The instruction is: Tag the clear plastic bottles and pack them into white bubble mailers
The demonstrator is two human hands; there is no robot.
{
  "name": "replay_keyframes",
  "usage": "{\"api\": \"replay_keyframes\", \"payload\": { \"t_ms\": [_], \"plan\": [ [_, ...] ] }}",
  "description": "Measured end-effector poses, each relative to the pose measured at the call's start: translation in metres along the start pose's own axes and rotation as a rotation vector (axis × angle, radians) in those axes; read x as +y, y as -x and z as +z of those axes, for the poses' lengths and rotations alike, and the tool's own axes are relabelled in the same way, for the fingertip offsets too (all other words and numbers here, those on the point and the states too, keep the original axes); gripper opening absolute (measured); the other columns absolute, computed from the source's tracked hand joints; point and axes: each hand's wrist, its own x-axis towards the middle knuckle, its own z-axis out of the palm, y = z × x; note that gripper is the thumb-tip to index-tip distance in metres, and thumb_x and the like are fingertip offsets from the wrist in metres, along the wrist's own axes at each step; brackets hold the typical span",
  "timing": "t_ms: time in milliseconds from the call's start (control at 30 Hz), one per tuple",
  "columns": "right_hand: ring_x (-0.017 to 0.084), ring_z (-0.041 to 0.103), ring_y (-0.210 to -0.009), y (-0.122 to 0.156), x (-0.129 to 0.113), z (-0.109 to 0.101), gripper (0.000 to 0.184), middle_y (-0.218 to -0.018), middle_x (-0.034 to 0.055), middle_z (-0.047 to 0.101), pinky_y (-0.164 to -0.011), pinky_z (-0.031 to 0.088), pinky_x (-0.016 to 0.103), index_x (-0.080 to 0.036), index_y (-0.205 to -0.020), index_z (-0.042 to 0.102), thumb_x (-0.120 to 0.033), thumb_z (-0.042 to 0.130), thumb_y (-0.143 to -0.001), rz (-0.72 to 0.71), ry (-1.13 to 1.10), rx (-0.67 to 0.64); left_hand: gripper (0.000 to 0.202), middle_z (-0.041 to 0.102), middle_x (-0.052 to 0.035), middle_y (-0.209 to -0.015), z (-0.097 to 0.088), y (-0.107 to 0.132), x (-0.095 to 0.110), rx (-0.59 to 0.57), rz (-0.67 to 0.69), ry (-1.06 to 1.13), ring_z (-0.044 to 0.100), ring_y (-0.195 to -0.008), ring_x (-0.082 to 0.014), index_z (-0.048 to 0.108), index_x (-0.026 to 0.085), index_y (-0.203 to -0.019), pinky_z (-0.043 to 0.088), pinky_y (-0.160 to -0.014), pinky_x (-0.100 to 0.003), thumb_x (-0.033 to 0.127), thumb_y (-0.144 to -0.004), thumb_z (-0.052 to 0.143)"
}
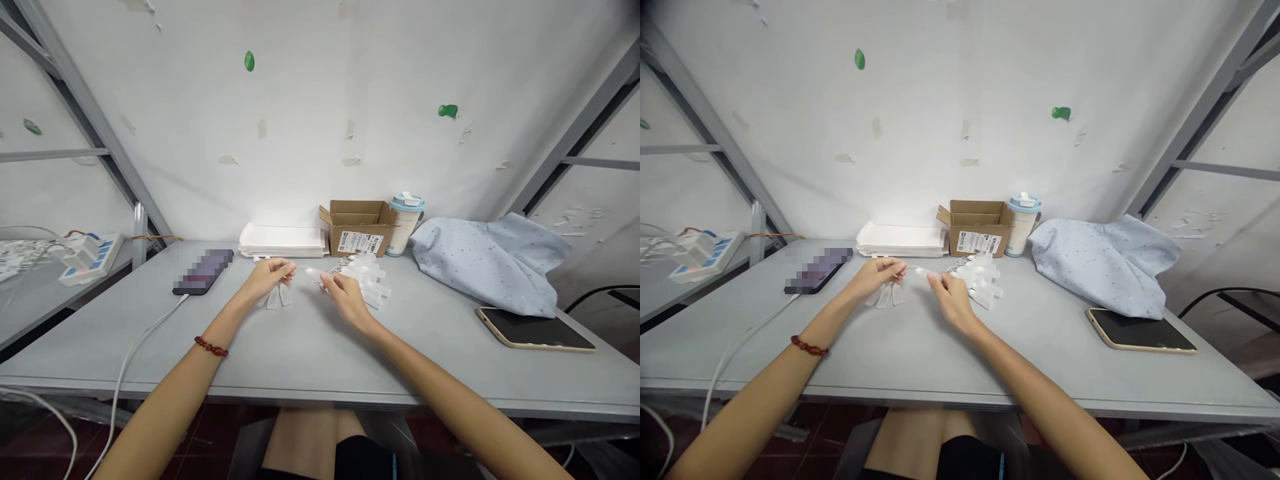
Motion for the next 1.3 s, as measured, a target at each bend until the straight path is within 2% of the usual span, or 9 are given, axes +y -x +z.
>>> {"api": "replay_keyframes", "payload": {
  "t_ms": [100,167,267,367,533,700,900,1167,1300],
  "plan": [
    [0.011,0.037,-0.055,-0.006,0.004,-0.008,0.04,-0.057,-0.0027,0.043,-0.055,0.028,0.025,-0.018,-0.065,0.054,-0.048,0.041,-0.087,-0.089,0.154,0.088,0.031,0.067,-0.0078,-0.081,-0.019,-0.009,-0.014,0.253,-0.005,-0.215,0.06,-0.07,-0.0185,0.066,0.013,-0.083,0.05,-0.069,-0.033,0.04,-0.073,0.056],
    [0.013,0.043,-0.061,-0.011,0.008,-0.014,0.033,-0.067,0.0004,0.052,-0.06,0.033,0.026,-0.017,-0.081,0.061,-0.042,0.042,-0.088,-0.174,0.239,0.139,0.025,0.069,-0.0096,-0.089,-0.033,-0.013,-0.026,0.386,0.015,-0.476,0.062,-0.082,-0.0223,0.067,0.014,-0.085,0.049,-0.078,-0.036,0.029,-0.074,0.051],
    [0.015,0.049,-0.068,-0.017,0.014,-0.021,0.032,-0.08,0.0041,0.057,-0.066,0.038,0.027,-0.017,-0.103,0.064,-0.037,0.043,-0.088,-0.206,0.366,0.219,0.03,0.069,-0.0114,-0.098,-0.047,-0.018,-0.04,0.454,0.011,-0.75,0.062,-0.092,-0.0252,0.069,0.014,-0.089,0.044,-0.091,-0.038,0.019,-0.073,0.044],
    [0.017,0.051,-0.074,-0.02,0.018,-0.026,0.034,-0.086,0.0058,0.056,-0.065,0.039,0.028,-0.019,-0.112,0.063,-0.031,0.043,-0.087,-0.163,0.493,0.26,0.035,0.067,-0.0116,-0.108,-0.05,-0.021,-0.049,0.361,0.056,-0.836,0.058,-0.103,-0.0251,0.069,0.013,-0.095,0.041,-0.097,-0.037,0.015,-0.074,0.041],
    [0.022,0.049,-0.085,-0.022,0.02,-0.03,0.034,-0.088,0.0087,0.053,-0.065,0.038,0.029,-0.02,-0.112,0.064,-0.025,0.043,-0.086,-0.158,0.667,0.312,0.038,0.059,-0.0136,-0.121,-0.049,-0.024,-0.056,0.219,0.094,-0.863,0.053,-0.114,-0.0262,0.069,0.012,-0.098,0.036,-0.103,-0.039,0.012,-0.073,0.04],
    [0.024,0.047,-0.088,-0.026,0.024,-0.032,0.032,-0.088,0.0096,0.051,-0.074,0.039,0.033,-0.019,-0.109,0.066,-0.026,0.045,-0.086,-0.126,0.715,0.304,0.039,0.062,-0.0105,-0.116,-0.052,-0.025,-0.059,0.202,0.112,-0.88,0.054,-0.111,-0.025,0.069,0.014,-0.098,0.039,-0.1,-0.039,0.013,-0.072,0.04],
    [0.025,0.046,-0.093,-0.028,0.027,-0.034,0.031,-0.093,0.0119,0.051,-0.081,0.038,0.036,-0.015,-0.106,0.067,-0.022,0.047,-0.083,-0.058,0.699,0.313,0.037,0.064,-0.0127,-0.111,-0.053,-0.025,-0.056,0.236,0.08,-0.856,0.058,-0.104,-0.0261,0.07,0.013,-0.094,0.043,-0.096,-0.039,0.014,-0.071,0.041],
    [0.027,0.045,-0.099,-0.025,0.022,-0.033,0.026,-0.102,0.0132,0.052,-0.08,0.036,0.038,-0.015,-0.098,0.065,-0.02,0.046,-0.081,0.009,0.73,0.319,0.04,0.068,-0.0153,-0.103,-0.053,-0.022,-0.05,0.213,-0.021,-0.928,0.061,-0.099,-0.0284,0.069,0.009,-0.1,0.044,-0.09,-0.036,0.014,-0.071,0.042],
    [0.028,0.045,-0.098,-0.024,0.02,-0.031,0.024,-0.103,0.0147,0.052,-0.079,0.035,0.039,-0.014,-0.095,0.063,-0.02,0.044,-0.082,0.012,0.795,0.305,0.034,0.071,-0.0133,-0.091,-0.053,-0.02,-0.047,0.192,-0.061,-0.96,0.064,-0.09,-0.0278,0.071,0.011,-0.089,0.046,-0.082,-0.034,0.015,-0.072,0.042]
  ]
}}
